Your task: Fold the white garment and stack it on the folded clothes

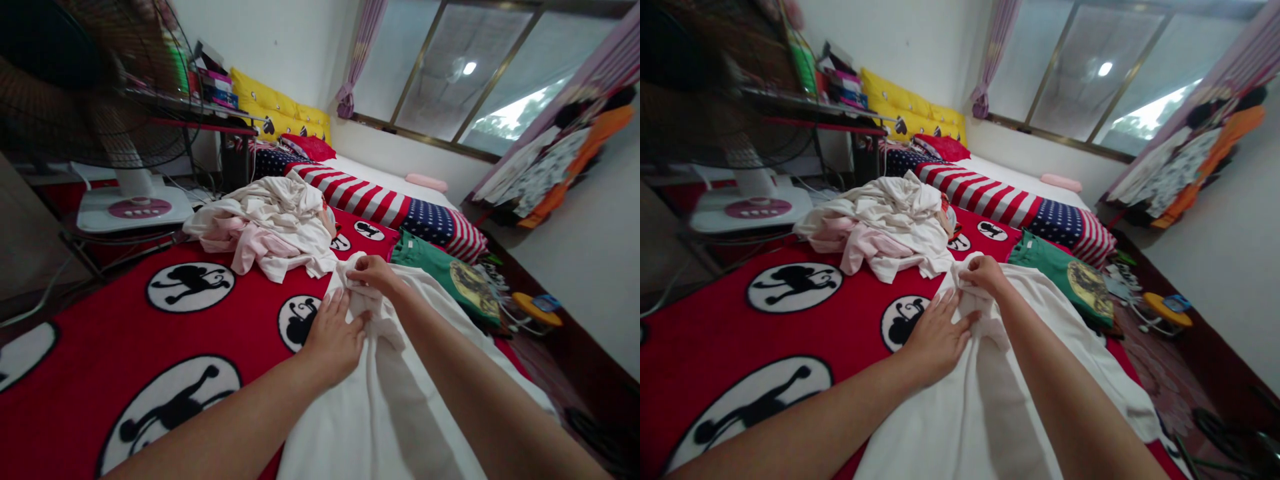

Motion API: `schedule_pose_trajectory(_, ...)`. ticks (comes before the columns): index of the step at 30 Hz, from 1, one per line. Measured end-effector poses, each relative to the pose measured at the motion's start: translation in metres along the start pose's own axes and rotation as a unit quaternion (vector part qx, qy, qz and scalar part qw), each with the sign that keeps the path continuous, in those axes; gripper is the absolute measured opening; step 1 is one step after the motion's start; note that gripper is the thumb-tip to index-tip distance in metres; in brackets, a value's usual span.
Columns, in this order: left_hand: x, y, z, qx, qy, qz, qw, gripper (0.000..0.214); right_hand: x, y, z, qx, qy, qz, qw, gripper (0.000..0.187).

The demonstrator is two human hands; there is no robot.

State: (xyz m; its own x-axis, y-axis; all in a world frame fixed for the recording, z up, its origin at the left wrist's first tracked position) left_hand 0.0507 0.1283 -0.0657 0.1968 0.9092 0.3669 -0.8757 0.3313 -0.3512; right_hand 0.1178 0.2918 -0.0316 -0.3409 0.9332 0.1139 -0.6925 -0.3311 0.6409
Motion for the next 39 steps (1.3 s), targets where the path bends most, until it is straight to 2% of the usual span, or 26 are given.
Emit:
schedule_pose_trajectory(4,0.000,0.000,0.000,-0.009,-0.004,0.003,1.000,0.043,0.010,-0.010,0.023,0.028,-0.007,-0.020,0.999,0.026)
schedule_pose_trajectory(9,0.000,0.000,0.000,-0.013,0.007,0.002,1.000,0.043,0.024,-0.024,0.052,0.022,-0.110,-0.022,0.993,0.027)
schedule_pose_trajectory(15,0.001,0.000,-0.001,-0.018,0.018,0.004,1.000,0.044,0.025,-0.038,0.048,-0.059,-0.199,-0.035,0.978,0.010)
schedule_pose_trajectory(18,0.001,0.000,0.000,-0.019,0.014,0.003,1.000,0.043,0.026,-0.031,0.047,-0.109,-0.225,-0.047,0.967,0.021)
schedule_pose_trajectory(23,0.000,-0.001,0.001,-0.020,-0.003,-0.006,1.000,0.043,0.043,-0.010,0.040,-0.149,-0.179,-0.058,0.971,0.025)
schedule_pose_trajectory(28,-0.001,-0.005,0.004,-0.015,-0.027,-0.039,0.999,0.048,0.061,0.000,0.018,-0.134,-0.145,-0.042,0.980,0.009)
schedule_pose_trajectory(32,-0.001,-0.005,0.000,0.000,-0.013,-0.048,0.999,0.047,0.064,-0.002,0.007,-0.092,-0.098,-0.021,0.991,0.024)
schedule_pose_trajectory(34,-0.001,-0.004,-0.001,0.006,-0.010,-0.045,0.999,0.048,0.059,-0.005,0.018,-0.085,-0.089,-0.009,0.992,0.029)
schedule_pose_trajectory(38,-0.001,-0.005,-0.003,0.015,-0.007,-0.040,0.999,0.051,0.035,-0.016,0.057,-0.125,-0.081,-0.002,0.989,0.016)
schedule_pose_trajectory(39,-0.001,-0.005,-0.004,0.018,-0.006,-0.039,0.999,0.053,0.026,-0.021,0.064,-0.142,-0.068,-0.007,0.987,0.019)
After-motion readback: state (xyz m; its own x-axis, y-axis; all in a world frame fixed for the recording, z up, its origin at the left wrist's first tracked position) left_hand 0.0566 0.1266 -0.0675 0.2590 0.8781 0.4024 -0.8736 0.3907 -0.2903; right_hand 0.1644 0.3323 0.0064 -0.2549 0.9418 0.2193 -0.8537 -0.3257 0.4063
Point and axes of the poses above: each hand's wrist, its own x-axis towards the middle knuckle, its own z-axis out of the back of the hand, y = z × x, the point moved 7 cm from there along x, towards the middle knuckle, and after that the axes turned 2 degrees about -y, right-handed, at the moved point
